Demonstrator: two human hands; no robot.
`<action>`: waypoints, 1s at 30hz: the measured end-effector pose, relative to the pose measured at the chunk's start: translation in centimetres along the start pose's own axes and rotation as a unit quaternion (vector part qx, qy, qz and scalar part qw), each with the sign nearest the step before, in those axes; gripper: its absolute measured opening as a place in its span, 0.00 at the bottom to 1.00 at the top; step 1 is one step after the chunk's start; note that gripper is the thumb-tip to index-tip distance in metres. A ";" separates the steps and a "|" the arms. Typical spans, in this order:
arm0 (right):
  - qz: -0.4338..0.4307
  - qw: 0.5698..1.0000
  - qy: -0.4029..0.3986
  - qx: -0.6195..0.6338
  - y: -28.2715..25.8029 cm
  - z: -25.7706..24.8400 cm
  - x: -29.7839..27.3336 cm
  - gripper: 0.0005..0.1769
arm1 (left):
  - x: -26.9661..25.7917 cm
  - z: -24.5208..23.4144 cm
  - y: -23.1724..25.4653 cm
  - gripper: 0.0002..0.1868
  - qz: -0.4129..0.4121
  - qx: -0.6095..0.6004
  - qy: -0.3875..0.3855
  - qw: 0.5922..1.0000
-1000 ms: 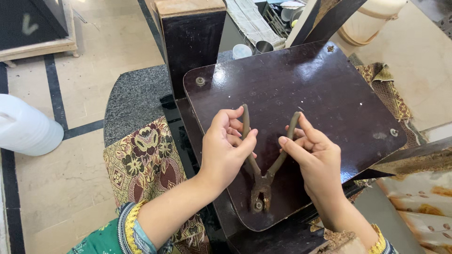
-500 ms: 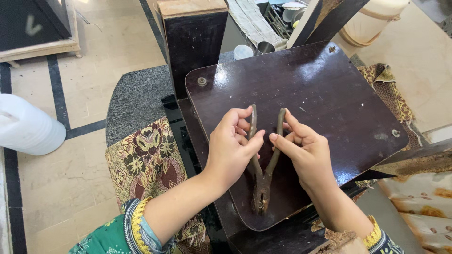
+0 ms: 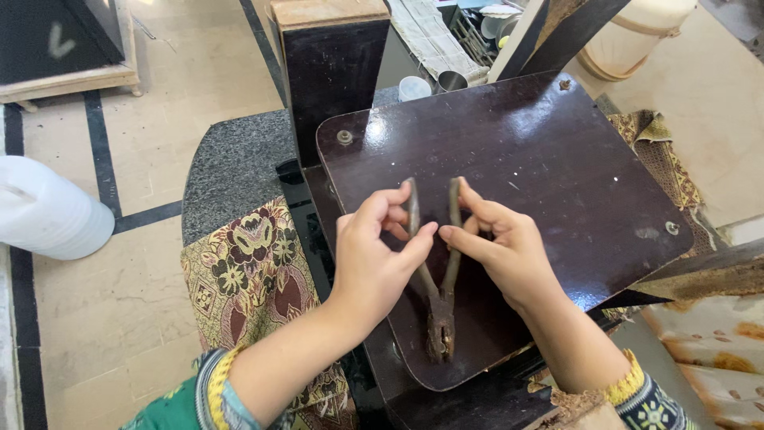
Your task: The person uses pliers to remove a metal fastener from the underside of a dark wooden table. They repeatedly grip and pull the fastener until it is fully extracted from the tabletop.
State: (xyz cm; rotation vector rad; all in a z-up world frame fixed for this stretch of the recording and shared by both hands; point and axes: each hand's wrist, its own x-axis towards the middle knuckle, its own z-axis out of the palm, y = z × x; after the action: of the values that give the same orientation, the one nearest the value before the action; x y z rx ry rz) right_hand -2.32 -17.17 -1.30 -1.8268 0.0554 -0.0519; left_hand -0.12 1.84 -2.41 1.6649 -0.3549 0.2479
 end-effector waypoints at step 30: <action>-0.245 0.789 -0.508 -0.244 -6.5 9.9 4.1 0.31 | -13.8 -10.9 -2.5 0.35 -0.218 -0.132 0.095 0.962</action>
State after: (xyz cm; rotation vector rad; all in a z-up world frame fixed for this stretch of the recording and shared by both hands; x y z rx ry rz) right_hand 2.51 -6.23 2.48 -2.1025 -1.2760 0.6408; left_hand -11.49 14.09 -8.38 1.3990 0.1233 0.0264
